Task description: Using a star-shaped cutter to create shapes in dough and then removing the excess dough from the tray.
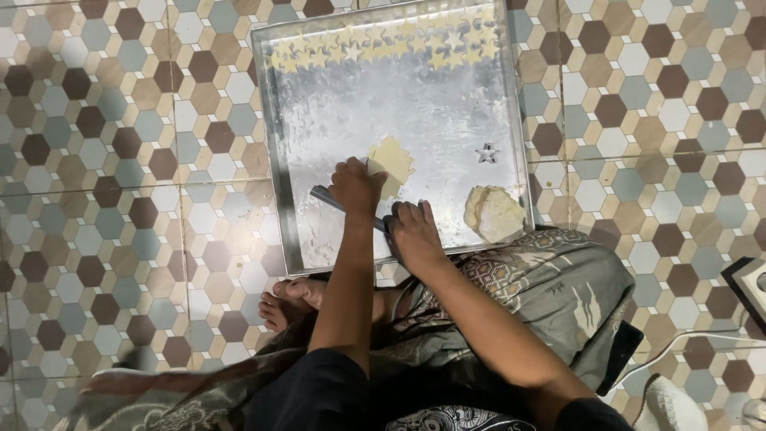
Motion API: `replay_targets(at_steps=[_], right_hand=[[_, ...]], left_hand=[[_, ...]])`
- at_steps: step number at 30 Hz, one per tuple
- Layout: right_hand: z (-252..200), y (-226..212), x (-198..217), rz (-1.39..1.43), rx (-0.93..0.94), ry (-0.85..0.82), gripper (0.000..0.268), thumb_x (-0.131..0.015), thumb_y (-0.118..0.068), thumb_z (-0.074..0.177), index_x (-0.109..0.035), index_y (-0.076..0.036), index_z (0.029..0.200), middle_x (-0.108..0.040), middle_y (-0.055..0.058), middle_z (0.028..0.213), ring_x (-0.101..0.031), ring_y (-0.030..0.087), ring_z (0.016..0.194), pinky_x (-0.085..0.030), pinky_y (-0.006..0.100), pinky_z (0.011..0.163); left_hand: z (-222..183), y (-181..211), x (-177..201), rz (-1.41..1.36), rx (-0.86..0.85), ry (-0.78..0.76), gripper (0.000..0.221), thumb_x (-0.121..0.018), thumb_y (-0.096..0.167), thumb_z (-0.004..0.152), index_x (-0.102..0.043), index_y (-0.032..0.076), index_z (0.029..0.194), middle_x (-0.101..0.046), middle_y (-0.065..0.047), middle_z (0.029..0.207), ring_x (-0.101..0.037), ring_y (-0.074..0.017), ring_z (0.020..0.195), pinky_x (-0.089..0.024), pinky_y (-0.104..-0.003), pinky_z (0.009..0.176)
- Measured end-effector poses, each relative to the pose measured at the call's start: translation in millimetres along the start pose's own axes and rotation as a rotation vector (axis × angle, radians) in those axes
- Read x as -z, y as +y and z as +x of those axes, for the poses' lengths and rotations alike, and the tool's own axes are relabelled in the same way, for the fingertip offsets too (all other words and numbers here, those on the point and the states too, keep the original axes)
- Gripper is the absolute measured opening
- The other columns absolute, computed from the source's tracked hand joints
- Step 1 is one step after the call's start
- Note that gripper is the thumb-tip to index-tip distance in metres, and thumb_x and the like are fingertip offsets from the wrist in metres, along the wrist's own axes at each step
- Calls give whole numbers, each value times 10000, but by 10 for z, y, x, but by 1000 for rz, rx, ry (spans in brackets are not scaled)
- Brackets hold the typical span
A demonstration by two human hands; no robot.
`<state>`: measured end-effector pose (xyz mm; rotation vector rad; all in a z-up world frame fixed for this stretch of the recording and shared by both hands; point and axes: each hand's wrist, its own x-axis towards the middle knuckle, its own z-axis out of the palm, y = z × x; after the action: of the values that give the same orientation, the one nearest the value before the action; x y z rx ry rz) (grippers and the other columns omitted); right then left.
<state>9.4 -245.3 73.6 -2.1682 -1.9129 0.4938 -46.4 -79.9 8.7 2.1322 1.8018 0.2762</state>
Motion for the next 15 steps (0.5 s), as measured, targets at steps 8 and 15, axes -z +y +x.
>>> replay_targets(at_steps=[8, 15], right_hand=[[49, 17, -161, -1, 22, 10, 235, -573, -95, 981, -654, 0, 1180, -592, 203, 1235, -537, 343, 1227, -264, 561, 1168], [80, -57, -51, -51, 5, 15, 189, -576, -191, 993, -671, -31, 1023, -623, 160, 998, -613, 304, 973, -418, 449, 894]], left_hand=[[44, 2, 43, -242, 50, -177, 237, -784, 188, 858, -689, 82, 1048, -761, -126, 946, -753, -370, 956, -576, -548, 842], [242, 248, 474, -150, -122, -190, 232, -768, 211, 889, -762, 158, 1115, -730, -86, 989, -722, -327, 1025, -579, -554, 944]])
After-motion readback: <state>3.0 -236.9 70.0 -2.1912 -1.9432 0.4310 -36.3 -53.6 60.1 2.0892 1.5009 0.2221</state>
